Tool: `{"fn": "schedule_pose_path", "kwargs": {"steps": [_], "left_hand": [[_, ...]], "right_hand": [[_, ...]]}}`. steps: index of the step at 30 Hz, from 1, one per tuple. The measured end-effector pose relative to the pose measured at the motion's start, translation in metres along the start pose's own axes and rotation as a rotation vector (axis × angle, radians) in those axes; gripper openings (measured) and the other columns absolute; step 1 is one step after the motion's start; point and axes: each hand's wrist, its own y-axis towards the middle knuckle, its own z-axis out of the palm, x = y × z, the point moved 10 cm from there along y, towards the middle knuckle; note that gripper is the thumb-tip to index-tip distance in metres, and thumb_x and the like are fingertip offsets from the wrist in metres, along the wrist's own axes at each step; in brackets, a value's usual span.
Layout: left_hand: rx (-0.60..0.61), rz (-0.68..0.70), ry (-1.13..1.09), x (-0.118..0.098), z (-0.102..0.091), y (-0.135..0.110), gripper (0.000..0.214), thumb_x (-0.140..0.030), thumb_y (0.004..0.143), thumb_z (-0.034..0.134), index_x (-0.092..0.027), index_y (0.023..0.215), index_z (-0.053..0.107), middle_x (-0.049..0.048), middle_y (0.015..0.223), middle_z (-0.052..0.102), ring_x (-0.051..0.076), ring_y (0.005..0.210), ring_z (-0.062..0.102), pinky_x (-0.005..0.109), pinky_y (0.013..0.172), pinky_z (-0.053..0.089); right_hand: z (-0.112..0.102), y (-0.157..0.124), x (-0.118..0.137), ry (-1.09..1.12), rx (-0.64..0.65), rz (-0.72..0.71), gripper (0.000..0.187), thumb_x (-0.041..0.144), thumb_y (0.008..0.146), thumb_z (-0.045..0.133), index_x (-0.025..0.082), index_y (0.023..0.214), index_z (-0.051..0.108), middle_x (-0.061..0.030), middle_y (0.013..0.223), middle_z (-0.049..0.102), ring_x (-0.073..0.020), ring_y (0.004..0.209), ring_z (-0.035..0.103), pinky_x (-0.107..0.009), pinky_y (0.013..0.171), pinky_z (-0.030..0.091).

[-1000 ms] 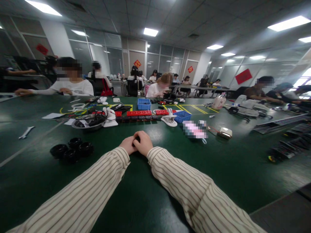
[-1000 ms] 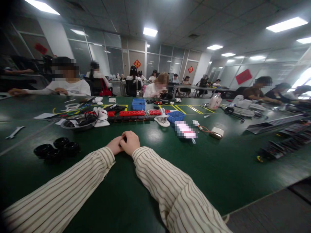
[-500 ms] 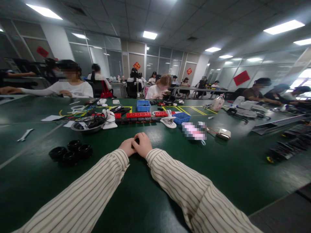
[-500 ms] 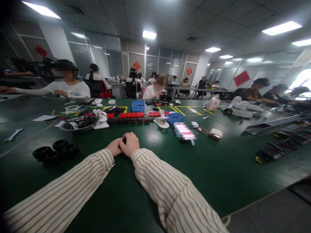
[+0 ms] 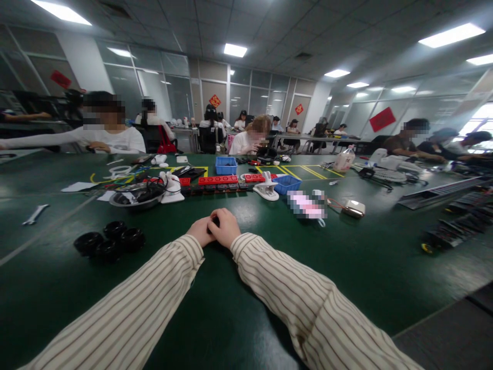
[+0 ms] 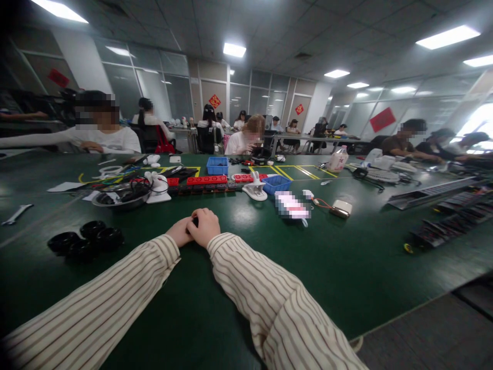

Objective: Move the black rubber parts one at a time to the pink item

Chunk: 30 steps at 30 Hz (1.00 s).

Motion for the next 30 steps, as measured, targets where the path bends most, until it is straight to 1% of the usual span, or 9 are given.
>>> {"fn": "schedule_pose_path", "kwargs": {"steps": [3,6,9,13,17,20,24,26,30], "left_hand": [[-0.005,-0.018,0.002,0.003,0.001,0.000,0.032,-0.020,0.065,0.062,-0.013,0.096,0.060,0.0109,0.098,0.065,0.026,0.095,0.059,0.033,0.085,0.045],[-0.014,-0.026,-0.002,0.004,0.001,0.000,0.033,-0.019,0.064,0.062,-0.016,0.097,0.060,0.0083,0.101,0.065,0.025,0.097,0.059,0.031,0.086,0.045],[-0.021,-0.035,-0.001,0.006,0.002,0.000,0.033,-0.021,0.065,0.062,-0.016,0.097,0.060,0.0078,0.099,0.066,0.025,0.095,0.060,0.031,0.083,0.046],[-0.029,-0.035,0.007,0.008,0.002,0.001,0.032,-0.021,0.065,0.063,-0.016,0.096,0.059,0.0086,0.099,0.065,0.025,0.095,0.060,0.031,0.085,0.045],[-0.028,-0.019,0.006,0.009,0.004,0.001,0.037,-0.022,0.064,0.063,-0.014,0.101,0.057,0.0120,0.102,0.064,0.027,0.098,0.059,0.034,0.088,0.044],[-0.033,-0.005,-0.014,0.009,0.004,0.002,0.044,-0.023,0.064,0.063,-0.015,0.107,0.054,0.0122,0.106,0.063,0.027,0.101,0.058,0.034,0.089,0.043],[-0.032,-0.017,-0.047,0.011,0.004,0.003,0.044,-0.025,0.061,0.065,-0.016,0.103,0.054,0.0113,0.107,0.063,0.027,0.100,0.059,0.034,0.088,0.045],[-0.024,-0.029,-0.048,0.012,0.004,0.003,0.043,-0.023,0.061,0.064,-0.015,0.102,0.054,0.0112,0.107,0.063,0.027,0.101,0.059,0.034,0.089,0.044],[-0.017,-0.032,-0.042,0.011,0.004,0.003,0.047,-0.022,0.062,0.064,-0.015,0.107,0.053,0.0116,0.108,0.062,0.027,0.103,0.058,0.034,0.089,0.044]], "right_hand": [[0.002,0.000,-0.002,-0.011,0.009,0.015,0.011,0.022,0.079,0.053,0.019,0.089,0.056,-0.0033,0.092,0.054,-0.0169,0.090,0.051,-0.032,0.085,0.040],[0.002,0.000,-0.003,-0.019,-0.013,0.024,0.012,0.024,0.079,0.054,0.019,0.089,0.055,-0.0035,0.092,0.054,-0.0172,0.090,0.050,-0.032,0.084,0.040],[0.000,0.000,-0.003,-0.021,-0.033,0.027,0.011,0.025,0.078,0.055,0.019,0.087,0.055,-0.0033,0.090,0.054,-0.0174,0.089,0.050,-0.032,0.083,0.040],[-0.002,-0.001,-0.001,-0.001,-0.029,0.019,0.008,0.021,0.076,0.054,0.019,0.084,0.055,-0.0021,0.088,0.054,-0.0165,0.087,0.051,-0.031,0.082,0.040],[-0.003,-0.002,0.003,0.018,-0.014,-0.001,0.012,0.016,0.075,0.053,0.019,0.086,0.055,-0.0021,0.091,0.055,-0.0163,0.089,0.051,-0.031,0.084,0.040],[-0.005,-0.002,0.004,0.015,-0.039,-0.001,0.013,0.019,0.077,0.055,0.019,0.089,0.055,-0.0030,0.093,0.055,-0.0169,0.091,0.051,-0.032,0.085,0.040],[-0.006,-0.002,0.001,0.011,-0.062,0.015,0.010,0.025,0.080,0.054,0.019,0.088,0.055,-0.0034,0.092,0.054,-0.0172,0.091,0.050,-0.033,0.085,0.040],[-0.007,-0.002,0.001,0.010,-0.065,0.010,0.009,0.025,0.080,0.054,0.019,0.087,0.055,-0.0033,0.091,0.054,-0.0170,0.090,0.050,-0.032,0.084,0.040],[-0.007,-0.001,0.002,0.012,-0.061,-0.001,0.006,0.021,0.078,0.054,0.019,0.084,0.055,-0.0027,0.089,0.055,-0.0166,0.088,0.051,-0.031,0.082,0.040]]}}
